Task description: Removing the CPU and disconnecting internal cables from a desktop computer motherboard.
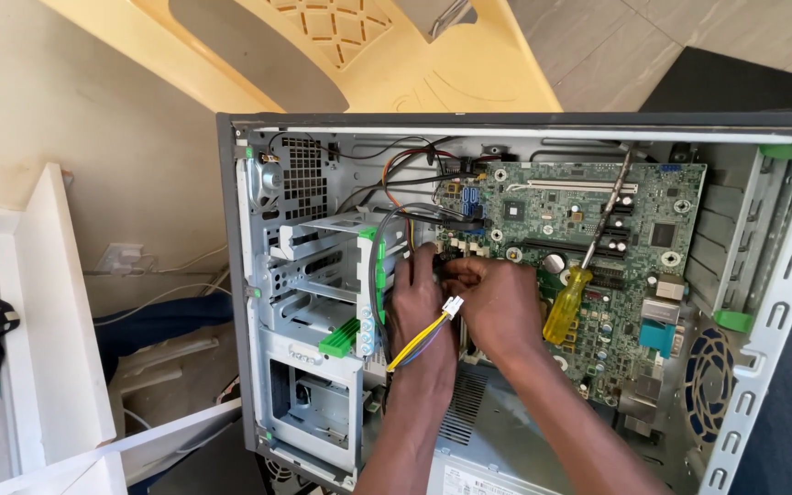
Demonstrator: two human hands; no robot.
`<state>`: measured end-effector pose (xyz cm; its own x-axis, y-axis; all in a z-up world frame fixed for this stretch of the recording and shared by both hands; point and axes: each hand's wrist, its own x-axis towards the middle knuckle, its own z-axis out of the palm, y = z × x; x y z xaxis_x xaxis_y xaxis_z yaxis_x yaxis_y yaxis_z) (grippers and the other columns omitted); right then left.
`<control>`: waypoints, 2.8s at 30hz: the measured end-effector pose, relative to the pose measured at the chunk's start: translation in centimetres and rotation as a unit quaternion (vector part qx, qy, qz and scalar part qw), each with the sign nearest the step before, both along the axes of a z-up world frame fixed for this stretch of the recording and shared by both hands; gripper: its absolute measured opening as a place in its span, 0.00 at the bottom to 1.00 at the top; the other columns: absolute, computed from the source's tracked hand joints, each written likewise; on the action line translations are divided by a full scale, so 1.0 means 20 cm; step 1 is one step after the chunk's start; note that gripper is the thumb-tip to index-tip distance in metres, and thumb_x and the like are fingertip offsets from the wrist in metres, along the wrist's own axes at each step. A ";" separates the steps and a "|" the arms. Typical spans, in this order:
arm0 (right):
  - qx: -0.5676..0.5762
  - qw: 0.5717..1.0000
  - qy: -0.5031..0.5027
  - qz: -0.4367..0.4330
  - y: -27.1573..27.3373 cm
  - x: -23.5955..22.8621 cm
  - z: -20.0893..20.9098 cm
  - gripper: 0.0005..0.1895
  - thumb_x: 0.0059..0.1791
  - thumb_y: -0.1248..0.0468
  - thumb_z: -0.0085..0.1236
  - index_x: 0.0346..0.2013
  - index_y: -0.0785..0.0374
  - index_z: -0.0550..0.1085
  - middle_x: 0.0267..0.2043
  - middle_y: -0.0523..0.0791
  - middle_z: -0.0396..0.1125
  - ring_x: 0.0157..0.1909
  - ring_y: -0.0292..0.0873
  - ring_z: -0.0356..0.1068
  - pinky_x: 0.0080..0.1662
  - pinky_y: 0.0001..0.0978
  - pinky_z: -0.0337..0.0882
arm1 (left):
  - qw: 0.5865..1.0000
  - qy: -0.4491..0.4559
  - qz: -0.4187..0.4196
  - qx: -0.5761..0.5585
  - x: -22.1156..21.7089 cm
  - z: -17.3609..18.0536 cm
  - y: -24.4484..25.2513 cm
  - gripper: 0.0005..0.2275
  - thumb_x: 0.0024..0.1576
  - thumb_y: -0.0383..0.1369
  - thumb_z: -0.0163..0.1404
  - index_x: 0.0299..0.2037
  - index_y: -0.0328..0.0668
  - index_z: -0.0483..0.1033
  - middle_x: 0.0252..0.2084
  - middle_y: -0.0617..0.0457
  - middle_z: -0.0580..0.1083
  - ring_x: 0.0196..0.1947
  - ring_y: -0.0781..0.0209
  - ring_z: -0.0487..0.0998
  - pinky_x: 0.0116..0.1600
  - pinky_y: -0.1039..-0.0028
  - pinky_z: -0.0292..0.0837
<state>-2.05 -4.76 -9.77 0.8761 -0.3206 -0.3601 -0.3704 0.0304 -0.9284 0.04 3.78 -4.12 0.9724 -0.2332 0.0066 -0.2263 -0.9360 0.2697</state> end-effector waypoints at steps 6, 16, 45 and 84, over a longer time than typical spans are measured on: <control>-0.037 0.999 0.022 0.016 -0.01 0.00 0.04 0.10 0.47 0.67 0.65 0.42 0.56 0.86 0.34 0.51 0.79 0.39 0.54 0.80 0.39 0.41 0.79 | 1.000 -0.002 -0.004 0.003 0.00 -0.06 0.05 0.20 0.53 0.17 0.50 0.54 0.46 0.70 0.42 0.46 0.70 0.40 0.36 0.81 0.37 0.56 0.81; -0.113 0.994 0.001 0.002 0.02 0.00 -0.03 0.14 0.45 0.70 0.59 0.37 0.49 0.86 0.30 0.44 0.79 0.34 0.50 0.79 0.36 0.37 0.77 | 0.999 0.022 0.007 -0.036 0.01 -0.04 0.04 0.16 0.56 0.16 0.47 0.53 0.42 0.70 0.43 0.45 0.69 0.40 0.33 0.79 0.39 0.55 0.81; -0.099 0.991 -0.036 -0.079 0.12 -0.02 -0.08 0.08 0.46 0.70 0.62 0.35 0.57 0.85 0.27 0.48 0.78 0.33 0.58 0.77 0.36 0.41 0.76 | 0.997 -0.058 -0.027 0.037 -0.02 -0.07 0.05 0.16 0.53 0.23 0.56 0.51 0.41 0.70 0.40 0.47 0.70 0.33 0.37 0.82 0.32 0.54 0.82; 0.033 0.990 -0.082 -0.113 0.04 -0.06 0.12 0.10 0.55 0.68 0.55 0.48 0.69 0.81 0.32 0.56 0.78 0.34 0.47 0.80 0.39 0.38 0.82 | 0.963 0.153 0.185 -0.121 -0.04 0.12 -0.02 0.17 0.64 0.30 0.42 0.64 0.39 0.63 0.48 0.37 0.77 0.51 0.35 0.79 0.47 0.50 0.78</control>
<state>-3.29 -4.03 -7.36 0.8331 -0.4954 -0.2460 -0.1919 0.1582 -0.9686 -0.68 3.28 -1.70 0.9539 0.1017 -0.2822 0.2347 -0.8390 0.4909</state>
